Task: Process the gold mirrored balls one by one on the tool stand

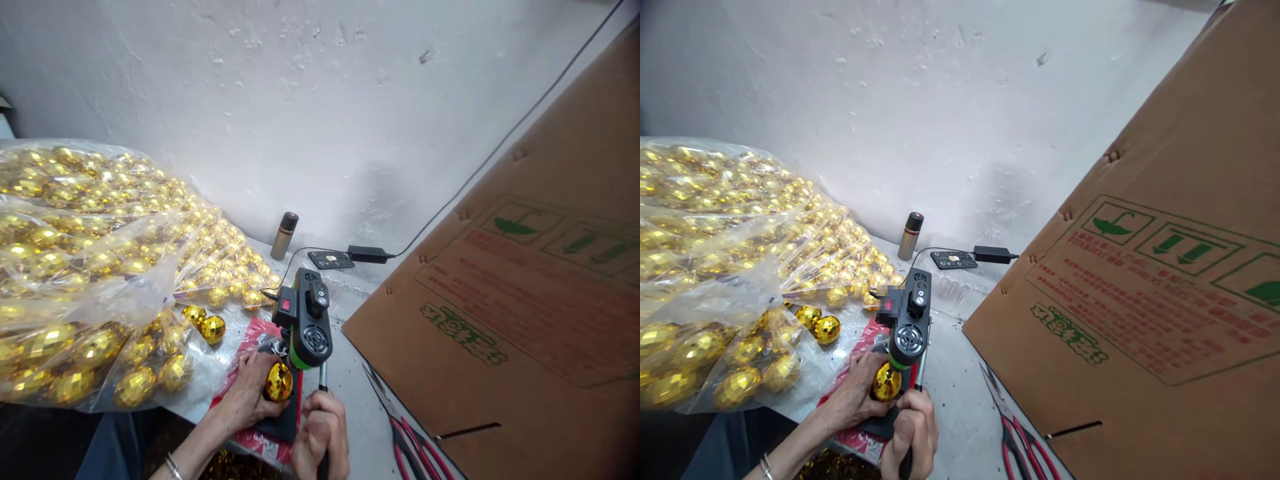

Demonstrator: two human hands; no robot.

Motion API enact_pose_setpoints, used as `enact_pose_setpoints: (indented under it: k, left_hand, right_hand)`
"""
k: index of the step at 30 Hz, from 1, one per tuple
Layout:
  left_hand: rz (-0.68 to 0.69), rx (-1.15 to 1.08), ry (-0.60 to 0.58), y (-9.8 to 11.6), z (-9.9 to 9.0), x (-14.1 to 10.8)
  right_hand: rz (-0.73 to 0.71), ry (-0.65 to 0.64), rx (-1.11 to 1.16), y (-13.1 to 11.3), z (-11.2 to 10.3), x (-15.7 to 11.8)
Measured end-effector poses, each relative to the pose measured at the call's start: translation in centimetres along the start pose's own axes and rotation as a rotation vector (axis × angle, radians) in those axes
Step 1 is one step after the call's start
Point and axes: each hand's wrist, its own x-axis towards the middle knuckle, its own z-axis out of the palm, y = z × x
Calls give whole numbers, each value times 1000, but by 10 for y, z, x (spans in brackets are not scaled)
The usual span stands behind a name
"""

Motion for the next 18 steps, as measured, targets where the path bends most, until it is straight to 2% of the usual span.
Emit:
enact_pose_setpoints:
  k: [3, 6, 9, 11, 13, 16, 18]
  left_hand:
    - [3, -11, -21, 2, -3, -1]
    - [4, -23, -13, 3, -3, 0]
    - [18, -24, 20, 2, -1, 1]
    - [31, -14, 26, 1, 0, -1]
    - [60, 9, 3, -2, -1, -9]
    - [152, 68, -59, -9, -14, -28]
    - [202, 119, -33, -12, -32, -37]
  right_hand:
    - [-22, 13, 2, 8, 2, -8]
    - [-75, -38, 10, 9, -2, -3]
    - [-15, -65, 4, -7, -11, 24]
    - [109, -122, 10, -24, -17, 52]
    - [168, -158, 25, -39, -20, 78]
    - [211, -165, 19, -50, -19, 98]
    - [181, -152, 30, -49, -16, 97]
